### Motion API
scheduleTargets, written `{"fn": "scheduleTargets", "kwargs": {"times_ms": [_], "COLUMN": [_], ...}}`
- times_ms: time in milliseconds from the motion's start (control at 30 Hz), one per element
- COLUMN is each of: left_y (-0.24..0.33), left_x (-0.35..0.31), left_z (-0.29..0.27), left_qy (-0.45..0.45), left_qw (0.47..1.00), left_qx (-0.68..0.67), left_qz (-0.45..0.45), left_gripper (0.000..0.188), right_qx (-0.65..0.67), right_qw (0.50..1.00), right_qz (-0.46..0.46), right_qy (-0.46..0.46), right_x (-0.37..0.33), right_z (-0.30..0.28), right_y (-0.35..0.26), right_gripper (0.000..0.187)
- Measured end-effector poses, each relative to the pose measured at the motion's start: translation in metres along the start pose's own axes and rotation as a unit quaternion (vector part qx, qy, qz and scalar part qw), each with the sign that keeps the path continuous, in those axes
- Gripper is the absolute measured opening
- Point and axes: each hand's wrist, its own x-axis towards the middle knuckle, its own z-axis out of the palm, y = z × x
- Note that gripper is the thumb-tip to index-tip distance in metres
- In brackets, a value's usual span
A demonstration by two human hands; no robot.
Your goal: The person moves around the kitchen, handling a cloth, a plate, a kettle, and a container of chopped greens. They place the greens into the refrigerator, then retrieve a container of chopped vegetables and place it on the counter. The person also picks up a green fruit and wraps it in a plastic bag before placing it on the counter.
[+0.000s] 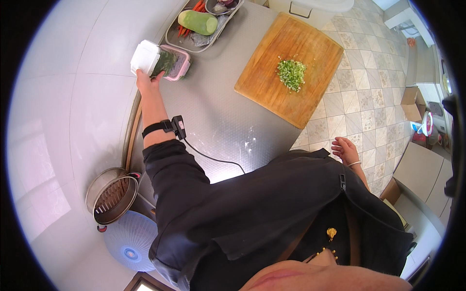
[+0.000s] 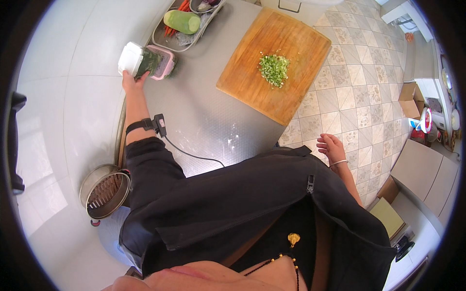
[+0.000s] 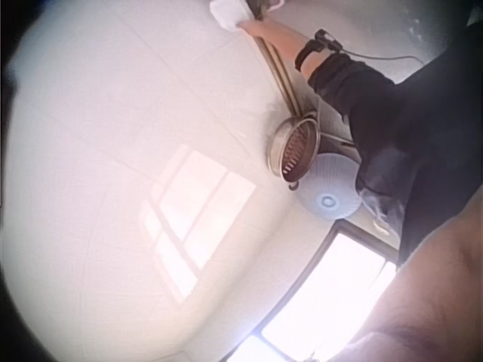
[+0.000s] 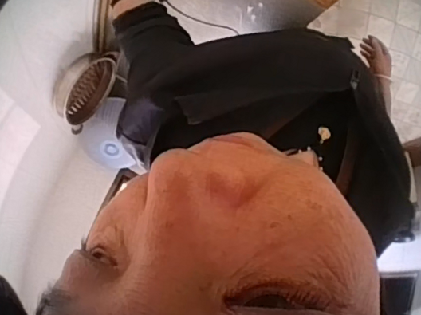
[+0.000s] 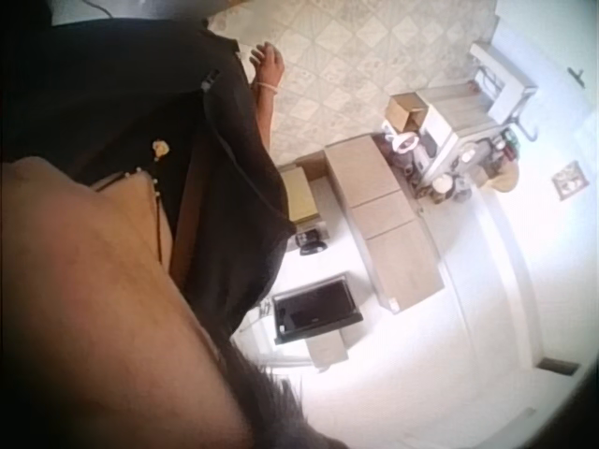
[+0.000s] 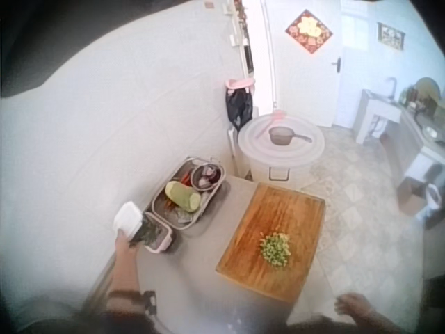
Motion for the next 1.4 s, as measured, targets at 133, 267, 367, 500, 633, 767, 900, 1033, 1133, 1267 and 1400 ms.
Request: {"fn": "scheduleTargets", "kwargs": {"times_ms": [133,267,367,500,633,767,900,1033,1133,1267,1400], "left_y": [0.016,0.040,0.058,0.069,0.067,0.056,0.048,0.049,0.046,0.011,-0.035], "left_x": [-0.031,-0.095,-0.151,-0.236,-0.320,-0.387,-0.446,-0.498,-0.531,-0.577,-0.648], "left_z": [-0.008,-0.010,0.000,0.028,0.064,0.113,0.162,0.222,0.262,0.326,0.368], "left_qy": [-0.043,-0.102,-0.153,-0.277,-0.367,-0.447,-0.474,-0.560,-0.613,-0.653,-0.686], "left_qw": [0.999,0.994,0.986,0.955,0.922,0.882,0.862,0.814,0.785,0.755,0.697], "left_qx": [-0.019,0.005,0.037,0.089,0.097,0.124,0.171,0.141,0.082,0.046,0.098], "left_qz": [-0.022,-0.028,-0.044,-0.053,-0.071,-0.083,-0.051,-0.055,-0.046,0.043,0.182], "left_gripper": [0.051,0.049,0.048,0.047,0.048,0.049,0.050,0.055,0.061,0.067,0.086], "right_qx": [-0.019,-0.058,-0.135,-0.157,-0.080,0.082,0.163,0.219,0.280,0.316,0.349], "right_qw": [1.000,0.997,0.981,0.926,0.837,0.800,0.720,0.731,0.696,0.683,0.658], "right_qz": [-0.010,-0.025,-0.071,-0.167,-0.246,-0.169,-0.228,-0.310,-0.373,-0.472,-0.564], "right_qy": [-0.021,-0.047,-0.118,-0.299,-0.482,-0.570,-0.635,-0.567,-0.546,-0.460,-0.356], "right_x": [0.007,0.012,0.013,0.007,-0.011,-0.039,-0.073,-0.103,-0.125,-0.138,-0.167], "right_z": [0.003,0.019,0.043,0.090,0.138,0.131,0.073,0.002,-0.039,-0.112,-0.175], "right_y": [-0.004,-0.022,-0.057,-0.128,-0.178,-0.187,-0.194,-0.209,-0.224,-0.255,-0.261], "right_gripper": [0.026,0.027,0.033,0.054,0.082,0.081,0.069,0.062,0.060,0.062,0.072]}}
